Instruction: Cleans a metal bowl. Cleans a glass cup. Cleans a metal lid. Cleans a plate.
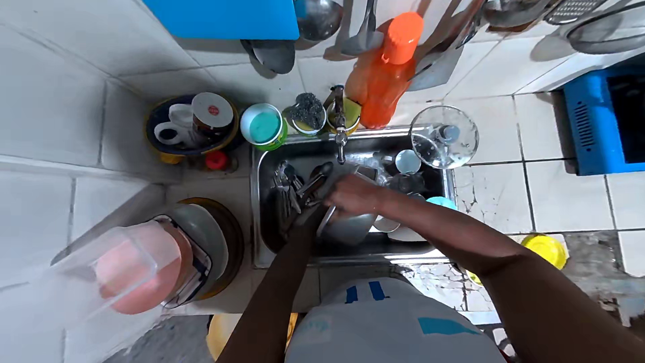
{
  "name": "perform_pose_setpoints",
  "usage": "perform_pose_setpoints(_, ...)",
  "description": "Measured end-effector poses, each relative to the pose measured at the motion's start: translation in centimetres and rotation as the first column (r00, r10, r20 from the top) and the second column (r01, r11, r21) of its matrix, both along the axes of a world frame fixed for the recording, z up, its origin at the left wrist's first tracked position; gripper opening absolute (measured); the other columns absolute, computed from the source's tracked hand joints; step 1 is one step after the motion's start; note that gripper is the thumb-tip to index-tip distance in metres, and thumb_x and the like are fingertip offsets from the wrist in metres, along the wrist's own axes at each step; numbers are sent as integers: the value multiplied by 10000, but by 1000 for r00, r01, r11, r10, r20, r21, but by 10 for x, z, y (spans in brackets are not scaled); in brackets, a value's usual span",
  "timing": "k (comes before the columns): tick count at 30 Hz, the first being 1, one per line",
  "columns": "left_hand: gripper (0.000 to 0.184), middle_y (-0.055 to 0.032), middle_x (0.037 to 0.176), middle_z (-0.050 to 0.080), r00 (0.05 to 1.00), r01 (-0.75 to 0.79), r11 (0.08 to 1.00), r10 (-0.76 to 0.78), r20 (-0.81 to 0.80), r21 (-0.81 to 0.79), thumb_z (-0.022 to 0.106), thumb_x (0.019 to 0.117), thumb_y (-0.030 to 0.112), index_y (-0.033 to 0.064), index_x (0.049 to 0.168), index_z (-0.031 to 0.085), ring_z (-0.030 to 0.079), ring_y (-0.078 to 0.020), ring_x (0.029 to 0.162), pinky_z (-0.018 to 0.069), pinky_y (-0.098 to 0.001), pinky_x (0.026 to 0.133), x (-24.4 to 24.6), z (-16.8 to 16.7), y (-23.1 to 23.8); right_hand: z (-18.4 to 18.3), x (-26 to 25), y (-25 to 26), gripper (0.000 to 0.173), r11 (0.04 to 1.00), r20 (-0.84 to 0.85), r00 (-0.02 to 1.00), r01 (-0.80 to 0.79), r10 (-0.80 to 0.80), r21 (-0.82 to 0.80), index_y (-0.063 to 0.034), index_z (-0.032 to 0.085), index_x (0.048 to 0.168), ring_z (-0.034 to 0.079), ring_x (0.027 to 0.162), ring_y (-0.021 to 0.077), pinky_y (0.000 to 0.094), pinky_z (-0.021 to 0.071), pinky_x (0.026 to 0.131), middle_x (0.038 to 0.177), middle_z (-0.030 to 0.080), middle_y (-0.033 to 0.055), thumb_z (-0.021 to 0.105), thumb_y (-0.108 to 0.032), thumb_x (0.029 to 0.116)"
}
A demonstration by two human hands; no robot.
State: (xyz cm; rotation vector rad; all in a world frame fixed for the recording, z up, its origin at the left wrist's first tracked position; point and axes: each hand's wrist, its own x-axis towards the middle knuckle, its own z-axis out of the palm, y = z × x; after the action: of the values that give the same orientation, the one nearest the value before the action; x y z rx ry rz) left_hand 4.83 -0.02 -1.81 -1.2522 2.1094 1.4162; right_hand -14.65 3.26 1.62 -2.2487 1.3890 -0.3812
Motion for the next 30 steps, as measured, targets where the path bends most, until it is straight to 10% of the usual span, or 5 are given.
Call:
perform_pose_setpoints(3, 397, -220, 1419, 575, 972, -233, 969, 231, 32, 83, 480, 1080, 130, -54, 1429, 521, 577, -226, 1286, 452, -348, 1095, 12, -55, -28, -13, -33, 0, 401, 943, 132, 951, 245, -278, 224, -37, 695, 836, 681, 755, 325, 596, 532, 719, 754, 678, 134, 770, -426, 894)
perform_pose_setpoints(8, 507, -47, 916, 677, 645, -568, 456, 764, 26, 685, 188, 1125, 436, 104, 1206, 562, 667, -137, 797, 583, -335, 689, 24, -88, -46, -65, -42, 25, 257, 576, 411, 412, 470, -814, 669, -24, 633, 834, 506, 642, 100, 320, 454, 633, 715, 554, 26, 702, -227, 977)
perform_pose_setpoints(14, 535, -108, 1305, 661, 689, -641, 673, 717, -108, 369, 411, 1081, 514, 117, 1390, 592, 632, -215, 1176, 525, -453, 999, 12, -81, -71, -140, -15, 28, 426, 242, 231, 77, 405, -970, 882, -43, 616, 1326, 648, 1095, 264, 501, 522, 972, 1218, 669, 177, 517, -375, 1078)
perform_pose_setpoints(22, 485, -104, 1510, 539, 976, -180, 911, 119, -182, -372, 520, 1057, 420, 188, 1480, 562, 475, -297, 1420, 362, -558, 1174, -95, -64, -85, -167, -33, 9, 566, -48, 99, -400, 342, -911, 938, -38, 579, 1362, 628, 1197, 306, 535, 518, 1010, 1307, 637, 199, 496, -509, 1059)
perform_pose_setpoints(30, 608, -181, 1521, 502, 678, -687, 717, 691, -249, 119, 356, 1101, 501, 71, 1515, 469, 468, -297, 1416, 388, -522, 1166, -48, -94, -56, -177, -37, 20, 629, 0, 116, -244, 430, -963, 903, -6, 582, 1364, 621, 1195, 363, 569, 499, 1017, 1309, 630, 251, 483, -543, 1052)
